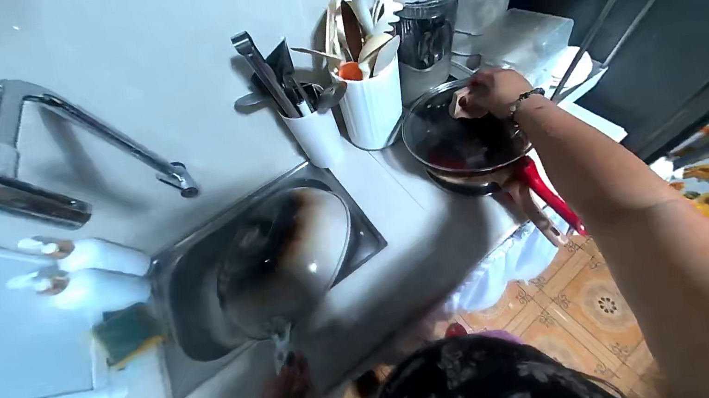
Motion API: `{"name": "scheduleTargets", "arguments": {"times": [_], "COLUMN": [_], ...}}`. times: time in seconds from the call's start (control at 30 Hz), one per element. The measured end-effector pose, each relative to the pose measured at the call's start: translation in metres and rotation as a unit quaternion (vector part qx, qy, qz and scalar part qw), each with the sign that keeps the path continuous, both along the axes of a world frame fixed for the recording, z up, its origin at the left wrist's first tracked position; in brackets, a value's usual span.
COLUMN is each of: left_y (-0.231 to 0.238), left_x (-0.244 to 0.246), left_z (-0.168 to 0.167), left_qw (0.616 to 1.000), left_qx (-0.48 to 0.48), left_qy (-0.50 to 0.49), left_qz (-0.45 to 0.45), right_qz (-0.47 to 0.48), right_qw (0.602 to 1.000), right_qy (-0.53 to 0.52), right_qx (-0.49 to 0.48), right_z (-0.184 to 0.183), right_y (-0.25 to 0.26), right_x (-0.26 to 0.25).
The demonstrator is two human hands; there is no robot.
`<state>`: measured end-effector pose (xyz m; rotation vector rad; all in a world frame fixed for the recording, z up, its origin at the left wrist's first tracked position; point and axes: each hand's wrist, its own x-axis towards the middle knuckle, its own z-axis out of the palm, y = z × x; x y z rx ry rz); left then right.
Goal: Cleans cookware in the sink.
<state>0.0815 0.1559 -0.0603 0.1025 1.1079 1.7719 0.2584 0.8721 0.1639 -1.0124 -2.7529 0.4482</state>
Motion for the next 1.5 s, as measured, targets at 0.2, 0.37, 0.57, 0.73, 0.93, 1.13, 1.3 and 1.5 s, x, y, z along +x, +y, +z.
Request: {"name": "scheduleTargets", "arguments": {"times": [0.2, 0.37, 0.57, 0.73, 0.93, 1.13, 1.3, 1.5], "left_y": [0.016, 0.036, 0.099, 0.235, 0.399, 0.494, 0.529, 0.532], "left_x": [0.06, 0.079, 0.098, 0.123, 0.18, 0.229, 0.252, 0.269], "left_z": [0.018, 0.032, 0.071, 0.089, 0.103, 0.07, 0.061, 0.117], "left_qw": [0.994, 0.978, 0.961, 0.959, 0.976, 0.983, 0.983, 0.93], "left_qx": [-0.078, -0.104, -0.146, -0.065, 0.038, 0.029, 0.02, -0.066], "left_qy": [0.068, 0.18, 0.233, 0.263, 0.202, 0.177, 0.183, 0.351], "left_qz": [0.045, 0.023, -0.04, -0.086, -0.065, -0.036, -0.015, -0.089], "right_qz": [0.114, 0.125, 0.088, 0.062, 0.021, -0.01, -0.03, -0.053], "right_qw": [0.991, 0.988, 0.97, 0.97, 0.977, 0.99, 0.997, 0.997], "right_qy": [-0.056, 0.079, 0.225, 0.231, 0.209, 0.14, 0.076, 0.038], "right_qx": [0.037, 0.029, -0.027, -0.031, -0.018, 0.003, -0.014, -0.039], "right_z": [0.009, 0.029, 0.078, 0.111, 0.117, 0.092, 0.063, 0.04], "right_y": [0.016, 0.019, 0.009, -0.01, -0.023, -0.032, -0.027, -0.011], "right_x": [-0.002, 0.022, 0.055, 0.06, 0.054, 0.037, 0.022, 0.015]}}
